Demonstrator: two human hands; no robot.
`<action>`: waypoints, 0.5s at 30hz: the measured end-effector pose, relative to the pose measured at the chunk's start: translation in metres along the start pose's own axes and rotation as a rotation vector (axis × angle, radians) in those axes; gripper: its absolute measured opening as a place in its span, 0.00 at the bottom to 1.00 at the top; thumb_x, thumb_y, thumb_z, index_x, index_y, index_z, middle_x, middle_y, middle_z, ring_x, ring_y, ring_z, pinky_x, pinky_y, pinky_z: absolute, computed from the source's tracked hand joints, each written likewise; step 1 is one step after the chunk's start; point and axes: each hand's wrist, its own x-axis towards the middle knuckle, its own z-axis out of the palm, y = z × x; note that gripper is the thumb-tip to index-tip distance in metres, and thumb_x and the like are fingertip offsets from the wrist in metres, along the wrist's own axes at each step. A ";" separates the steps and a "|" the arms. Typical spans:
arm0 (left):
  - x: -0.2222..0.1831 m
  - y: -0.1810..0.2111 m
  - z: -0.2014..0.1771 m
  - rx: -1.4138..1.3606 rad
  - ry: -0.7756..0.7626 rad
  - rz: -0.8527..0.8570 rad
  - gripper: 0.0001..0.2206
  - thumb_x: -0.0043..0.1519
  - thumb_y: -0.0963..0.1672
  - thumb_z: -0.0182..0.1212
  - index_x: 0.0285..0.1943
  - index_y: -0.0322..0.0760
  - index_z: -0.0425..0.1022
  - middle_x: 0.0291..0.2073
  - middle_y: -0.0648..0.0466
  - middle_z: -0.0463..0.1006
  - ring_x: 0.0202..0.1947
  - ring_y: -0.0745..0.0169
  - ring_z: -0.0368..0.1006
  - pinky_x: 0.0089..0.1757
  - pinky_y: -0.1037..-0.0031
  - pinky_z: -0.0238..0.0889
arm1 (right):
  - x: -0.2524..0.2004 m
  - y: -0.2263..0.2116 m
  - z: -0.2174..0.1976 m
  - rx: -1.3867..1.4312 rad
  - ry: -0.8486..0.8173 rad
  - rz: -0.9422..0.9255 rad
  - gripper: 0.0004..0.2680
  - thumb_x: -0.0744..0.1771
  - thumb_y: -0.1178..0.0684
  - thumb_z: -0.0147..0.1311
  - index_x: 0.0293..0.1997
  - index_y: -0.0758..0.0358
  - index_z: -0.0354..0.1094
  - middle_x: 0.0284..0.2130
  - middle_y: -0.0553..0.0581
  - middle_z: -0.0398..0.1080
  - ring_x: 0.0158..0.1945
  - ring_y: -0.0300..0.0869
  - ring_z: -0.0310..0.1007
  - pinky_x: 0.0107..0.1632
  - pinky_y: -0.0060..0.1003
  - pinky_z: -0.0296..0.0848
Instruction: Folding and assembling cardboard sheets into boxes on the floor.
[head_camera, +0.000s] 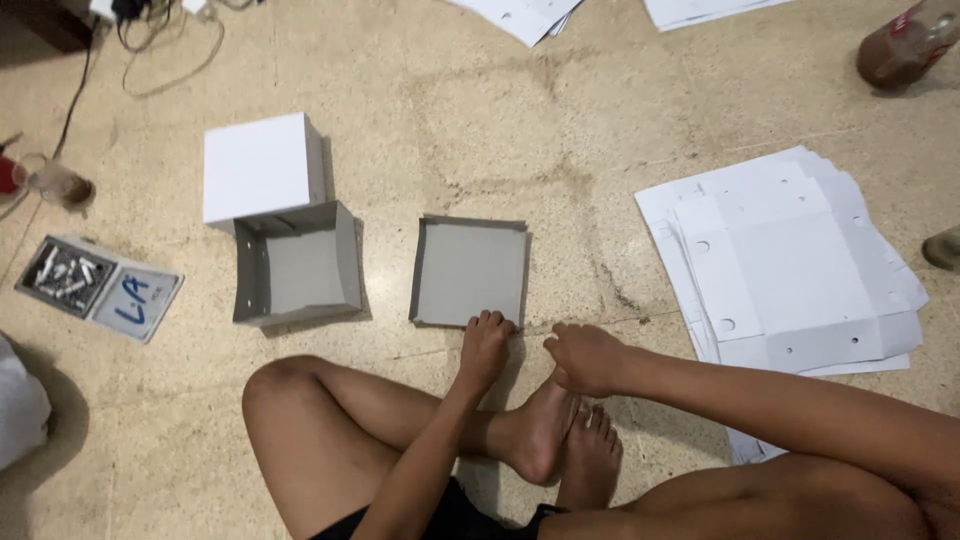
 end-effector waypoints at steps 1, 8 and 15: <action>-0.003 -0.005 0.006 -0.010 -0.027 0.044 0.05 0.55 0.37 0.65 0.38 0.38 0.80 0.31 0.50 0.75 0.38 0.52 0.71 0.42 0.61 0.61 | -0.002 -0.004 -0.007 -0.026 -0.044 0.045 0.16 0.65 0.49 0.50 0.53 0.71 0.67 0.42 0.68 0.67 0.41 0.59 0.72 0.41 0.47 0.71; -0.055 -0.079 -0.093 0.018 -0.069 0.014 0.17 0.57 0.43 0.66 0.57 0.45 0.75 0.62 0.47 0.71 0.65 0.44 0.61 0.60 0.46 0.52 | -0.025 -0.016 -0.047 -0.126 -0.101 -0.033 0.13 0.68 0.52 0.50 0.55 0.67 0.69 0.55 0.70 0.67 0.64 0.67 0.62 0.58 0.56 0.67; -0.063 -0.114 -0.074 -0.129 -0.072 -0.217 0.19 0.62 0.43 0.64 0.62 0.46 0.71 0.58 0.46 0.69 0.61 0.44 0.64 0.53 0.54 0.64 | -0.045 0.022 -0.003 0.119 -0.141 0.175 0.15 0.67 0.54 0.46 0.61 0.63 0.62 0.52 0.67 0.70 0.56 0.61 0.73 0.54 0.53 0.75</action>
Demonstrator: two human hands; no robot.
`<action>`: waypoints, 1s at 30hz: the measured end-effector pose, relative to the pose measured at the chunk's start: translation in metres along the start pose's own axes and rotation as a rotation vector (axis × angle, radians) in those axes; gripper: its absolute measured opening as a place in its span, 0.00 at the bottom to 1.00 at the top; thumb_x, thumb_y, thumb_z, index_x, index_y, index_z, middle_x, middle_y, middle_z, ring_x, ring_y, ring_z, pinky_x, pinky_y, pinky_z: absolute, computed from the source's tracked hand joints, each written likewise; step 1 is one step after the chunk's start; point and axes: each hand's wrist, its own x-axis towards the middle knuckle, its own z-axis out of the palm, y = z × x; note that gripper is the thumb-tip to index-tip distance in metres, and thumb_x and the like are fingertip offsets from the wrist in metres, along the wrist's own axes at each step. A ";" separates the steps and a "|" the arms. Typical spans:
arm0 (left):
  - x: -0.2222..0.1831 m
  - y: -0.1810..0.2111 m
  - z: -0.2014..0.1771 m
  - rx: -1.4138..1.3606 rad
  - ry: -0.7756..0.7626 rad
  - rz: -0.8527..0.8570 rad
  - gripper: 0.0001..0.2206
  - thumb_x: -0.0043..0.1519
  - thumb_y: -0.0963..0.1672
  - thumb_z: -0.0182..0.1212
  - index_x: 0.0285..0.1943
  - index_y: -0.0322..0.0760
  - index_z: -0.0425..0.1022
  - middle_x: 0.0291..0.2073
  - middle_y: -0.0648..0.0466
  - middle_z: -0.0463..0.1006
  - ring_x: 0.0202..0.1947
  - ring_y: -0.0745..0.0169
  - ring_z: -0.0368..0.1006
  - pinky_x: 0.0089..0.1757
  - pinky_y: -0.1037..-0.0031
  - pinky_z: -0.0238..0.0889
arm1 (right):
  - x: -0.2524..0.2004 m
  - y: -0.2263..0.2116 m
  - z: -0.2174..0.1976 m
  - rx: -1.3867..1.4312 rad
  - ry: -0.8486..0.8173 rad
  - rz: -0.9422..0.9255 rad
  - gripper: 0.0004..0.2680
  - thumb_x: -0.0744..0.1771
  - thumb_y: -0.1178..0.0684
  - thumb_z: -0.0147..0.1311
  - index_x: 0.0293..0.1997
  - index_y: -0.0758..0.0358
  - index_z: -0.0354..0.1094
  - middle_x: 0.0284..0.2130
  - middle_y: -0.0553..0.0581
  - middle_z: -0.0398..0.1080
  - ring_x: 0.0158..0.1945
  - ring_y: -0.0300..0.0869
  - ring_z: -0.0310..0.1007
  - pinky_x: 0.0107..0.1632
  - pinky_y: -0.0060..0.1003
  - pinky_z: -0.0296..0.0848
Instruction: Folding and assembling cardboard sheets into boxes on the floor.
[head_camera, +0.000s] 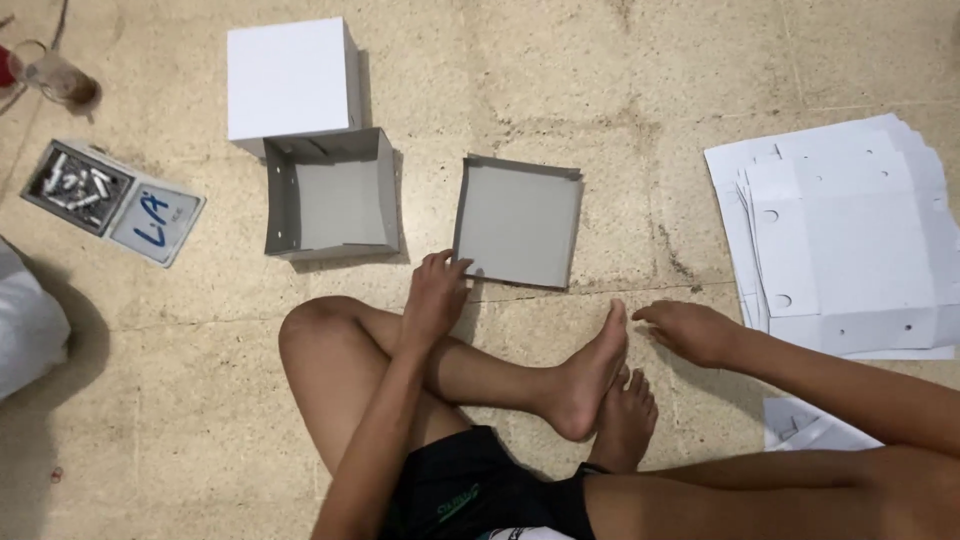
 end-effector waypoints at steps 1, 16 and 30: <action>0.001 -0.006 0.011 0.111 -0.046 0.010 0.15 0.61 0.42 0.65 0.57 0.46 0.74 0.57 0.47 0.70 0.59 0.47 0.66 0.52 0.57 0.65 | -0.007 -0.009 -0.007 -0.011 0.056 0.064 0.13 0.67 0.55 0.47 0.58 0.63 0.65 0.48 0.65 0.74 0.53 0.58 0.76 0.52 0.50 0.76; 0.001 0.013 -0.003 0.428 0.040 0.091 0.03 0.57 0.38 0.64 0.35 0.41 0.80 0.33 0.53 0.77 0.40 0.56 0.71 0.40 0.67 0.62 | 0.105 -0.065 0.008 -0.376 0.206 -0.011 0.21 0.70 0.42 0.41 0.71 0.59 0.50 0.54 0.67 0.65 0.49 0.55 0.77 0.53 0.49 0.72; 0.004 0.004 0.004 0.396 0.005 0.069 0.04 0.57 0.40 0.66 0.37 0.40 0.76 0.27 0.53 0.77 0.37 0.56 0.73 0.41 0.67 0.62 | 0.118 -0.064 0.020 0.089 0.539 0.040 0.08 0.69 0.50 0.50 0.48 0.55 0.74 0.46 0.60 0.70 0.46 0.57 0.77 0.52 0.49 0.74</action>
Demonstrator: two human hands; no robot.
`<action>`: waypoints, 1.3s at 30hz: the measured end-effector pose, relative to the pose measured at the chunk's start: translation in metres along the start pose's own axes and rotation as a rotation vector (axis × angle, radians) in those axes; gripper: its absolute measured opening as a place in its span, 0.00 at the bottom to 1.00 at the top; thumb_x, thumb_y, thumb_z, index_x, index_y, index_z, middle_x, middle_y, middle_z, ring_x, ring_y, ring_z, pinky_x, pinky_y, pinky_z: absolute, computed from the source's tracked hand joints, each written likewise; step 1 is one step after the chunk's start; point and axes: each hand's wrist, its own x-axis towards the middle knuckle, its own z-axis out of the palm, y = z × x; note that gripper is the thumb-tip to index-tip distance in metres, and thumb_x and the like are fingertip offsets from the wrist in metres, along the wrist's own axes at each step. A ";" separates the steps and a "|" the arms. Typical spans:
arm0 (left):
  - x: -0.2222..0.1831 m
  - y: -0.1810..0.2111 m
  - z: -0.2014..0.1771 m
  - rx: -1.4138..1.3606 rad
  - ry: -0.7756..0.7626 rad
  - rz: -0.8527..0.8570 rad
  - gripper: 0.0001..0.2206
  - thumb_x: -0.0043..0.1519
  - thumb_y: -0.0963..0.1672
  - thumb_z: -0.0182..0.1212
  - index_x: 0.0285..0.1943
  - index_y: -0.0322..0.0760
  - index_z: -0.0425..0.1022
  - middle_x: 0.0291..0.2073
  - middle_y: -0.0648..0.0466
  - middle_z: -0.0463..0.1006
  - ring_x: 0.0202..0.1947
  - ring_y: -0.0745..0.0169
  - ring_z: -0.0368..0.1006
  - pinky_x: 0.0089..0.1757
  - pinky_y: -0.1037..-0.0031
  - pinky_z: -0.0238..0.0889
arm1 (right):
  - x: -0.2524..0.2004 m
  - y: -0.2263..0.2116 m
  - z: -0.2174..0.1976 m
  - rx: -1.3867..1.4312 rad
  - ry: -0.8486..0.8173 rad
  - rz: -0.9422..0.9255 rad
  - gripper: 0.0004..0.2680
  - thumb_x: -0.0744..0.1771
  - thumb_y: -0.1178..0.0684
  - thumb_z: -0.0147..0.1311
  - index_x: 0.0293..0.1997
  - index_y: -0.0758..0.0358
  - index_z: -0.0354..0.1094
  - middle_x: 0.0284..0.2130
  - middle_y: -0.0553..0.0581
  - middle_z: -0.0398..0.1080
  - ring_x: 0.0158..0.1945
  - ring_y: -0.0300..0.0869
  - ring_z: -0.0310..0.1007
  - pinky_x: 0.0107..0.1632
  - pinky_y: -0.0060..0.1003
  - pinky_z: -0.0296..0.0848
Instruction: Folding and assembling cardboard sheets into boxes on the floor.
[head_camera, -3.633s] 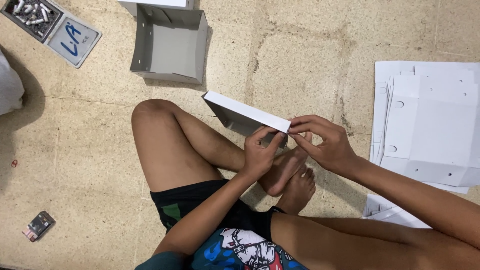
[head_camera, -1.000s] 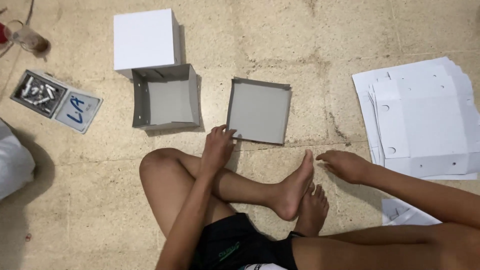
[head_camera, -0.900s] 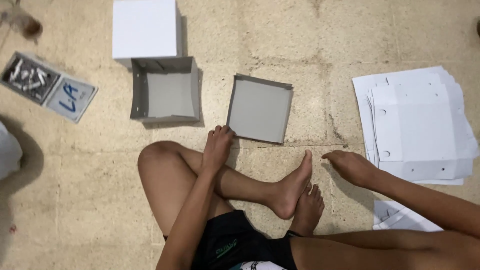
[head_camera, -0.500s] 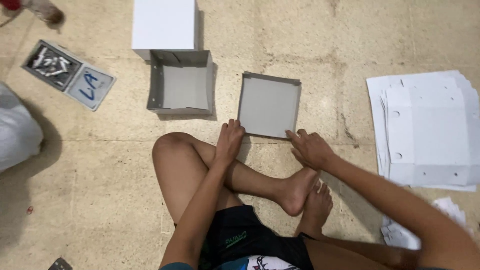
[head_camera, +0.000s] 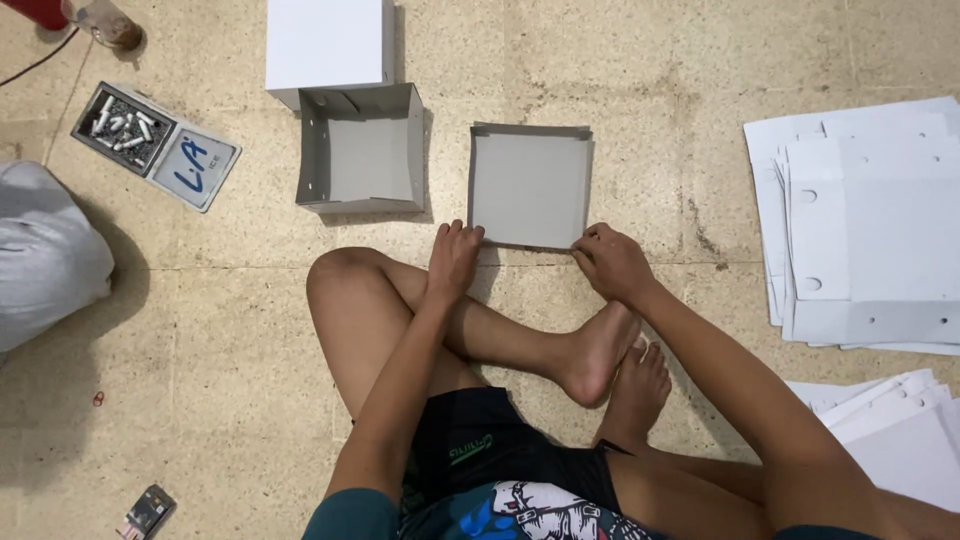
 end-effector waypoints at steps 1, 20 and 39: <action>0.000 -0.003 0.009 0.012 -0.015 0.011 0.06 0.55 0.40 0.69 0.37 0.40 0.76 0.27 0.53 0.78 0.38 0.56 0.73 0.41 0.66 0.62 | -0.002 -0.003 -0.001 -0.040 0.019 -0.013 0.08 0.70 0.49 0.50 0.49 0.55 0.74 0.45 0.59 0.70 0.45 0.55 0.78 0.51 0.47 0.75; 0.006 0.002 0.020 -0.093 0.008 -0.001 0.32 0.58 0.38 0.64 0.72 0.42 0.57 0.65 0.40 0.63 0.67 0.38 0.59 0.63 0.48 0.48 | 0.002 -0.059 0.055 -0.271 0.269 0.036 0.11 0.67 0.56 0.47 0.54 0.66 0.60 0.52 0.71 0.62 0.44 0.61 0.76 0.42 0.52 0.74; -0.002 0.007 0.019 -0.123 -0.086 0.030 0.11 0.59 0.38 0.64 0.48 0.47 0.81 0.54 0.56 0.78 0.65 0.56 0.63 0.65 0.42 0.39 | 0.042 0.019 0.008 0.188 0.331 0.354 0.09 0.71 0.54 0.50 0.53 0.67 0.73 0.51 0.58 0.63 0.57 0.51 0.66 0.52 0.42 0.73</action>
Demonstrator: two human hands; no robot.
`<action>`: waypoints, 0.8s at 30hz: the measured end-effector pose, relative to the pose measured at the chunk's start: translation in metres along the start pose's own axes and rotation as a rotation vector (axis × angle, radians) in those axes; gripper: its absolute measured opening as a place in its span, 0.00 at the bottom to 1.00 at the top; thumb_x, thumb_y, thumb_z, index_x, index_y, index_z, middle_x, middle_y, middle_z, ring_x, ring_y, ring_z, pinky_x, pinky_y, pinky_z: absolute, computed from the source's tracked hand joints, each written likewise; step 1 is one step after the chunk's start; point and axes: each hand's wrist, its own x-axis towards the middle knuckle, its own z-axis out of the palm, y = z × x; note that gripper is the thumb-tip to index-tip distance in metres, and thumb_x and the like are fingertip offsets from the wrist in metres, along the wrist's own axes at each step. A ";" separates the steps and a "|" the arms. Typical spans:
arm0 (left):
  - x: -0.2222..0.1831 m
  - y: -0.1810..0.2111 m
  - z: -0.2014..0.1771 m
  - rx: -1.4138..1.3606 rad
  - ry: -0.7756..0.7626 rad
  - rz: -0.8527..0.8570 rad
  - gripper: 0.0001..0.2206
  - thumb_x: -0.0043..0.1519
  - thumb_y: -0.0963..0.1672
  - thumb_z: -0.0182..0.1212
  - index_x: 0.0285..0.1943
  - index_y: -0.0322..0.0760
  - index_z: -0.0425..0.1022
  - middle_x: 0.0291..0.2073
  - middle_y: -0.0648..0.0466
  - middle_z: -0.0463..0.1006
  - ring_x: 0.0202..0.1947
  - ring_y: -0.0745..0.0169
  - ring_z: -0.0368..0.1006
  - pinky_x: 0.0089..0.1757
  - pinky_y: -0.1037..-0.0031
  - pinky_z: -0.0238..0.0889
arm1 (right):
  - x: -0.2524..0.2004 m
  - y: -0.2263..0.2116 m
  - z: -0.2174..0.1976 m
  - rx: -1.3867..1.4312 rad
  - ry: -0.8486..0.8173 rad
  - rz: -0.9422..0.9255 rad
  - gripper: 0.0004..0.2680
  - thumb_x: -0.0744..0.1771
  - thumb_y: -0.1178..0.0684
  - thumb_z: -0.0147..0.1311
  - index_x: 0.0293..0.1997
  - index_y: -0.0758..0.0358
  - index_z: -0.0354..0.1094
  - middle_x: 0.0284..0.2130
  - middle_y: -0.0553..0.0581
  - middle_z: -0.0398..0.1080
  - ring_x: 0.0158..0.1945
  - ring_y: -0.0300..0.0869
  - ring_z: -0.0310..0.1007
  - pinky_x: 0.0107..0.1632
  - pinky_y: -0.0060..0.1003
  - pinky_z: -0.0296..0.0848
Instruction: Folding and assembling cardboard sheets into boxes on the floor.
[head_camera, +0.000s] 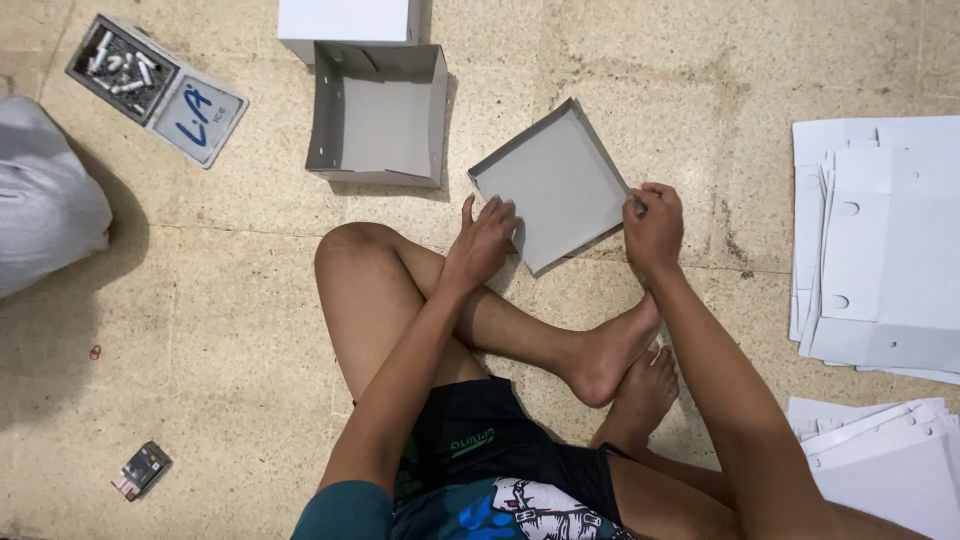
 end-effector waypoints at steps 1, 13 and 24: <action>0.000 0.002 -0.005 -0.049 -0.012 -0.032 0.17 0.58 0.40 0.66 0.57 0.45 0.75 0.60 0.51 0.73 0.68 0.51 0.60 0.66 0.43 0.36 | 0.005 0.006 0.006 0.065 0.005 0.027 0.09 0.71 0.54 0.49 0.51 0.68 0.73 0.44 0.60 0.65 0.50 0.51 0.70 0.45 0.42 0.74; -0.044 0.032 -0.046 -0.421 0.377 -0.203 0.23 0.61 0.39 0.60 0.67 0.46 0.67 0.56 0.53 0.72 0.64 0.56 0.63 0.64 0.51 0.42 | -0.012 -0.082 -0.176 0.220 -0.505 0.228 0.20 0.66 0.53 0.46 0.63 0.75 0.63 0.35 0.75 0.76 0.34 0.51 0.81 0.42 0.46 0.77; -0.045 0.135 -0.115 -0.786 0.596 -0.139 0.19 0.62 0.39 0.60 0.63 0.45 0.70 0.58 0.56 0.74 0.63 0.56 0.68 0.63 0.59 0.47 | -0.046 -0.055 -0.125 0.242 -0.449 0.259 0.13 0.70 0.52 0.44 0.40 0.72 0.74 0.23 0.64 0.69 0.25 0.43 0.68 0.26 0.37 0.66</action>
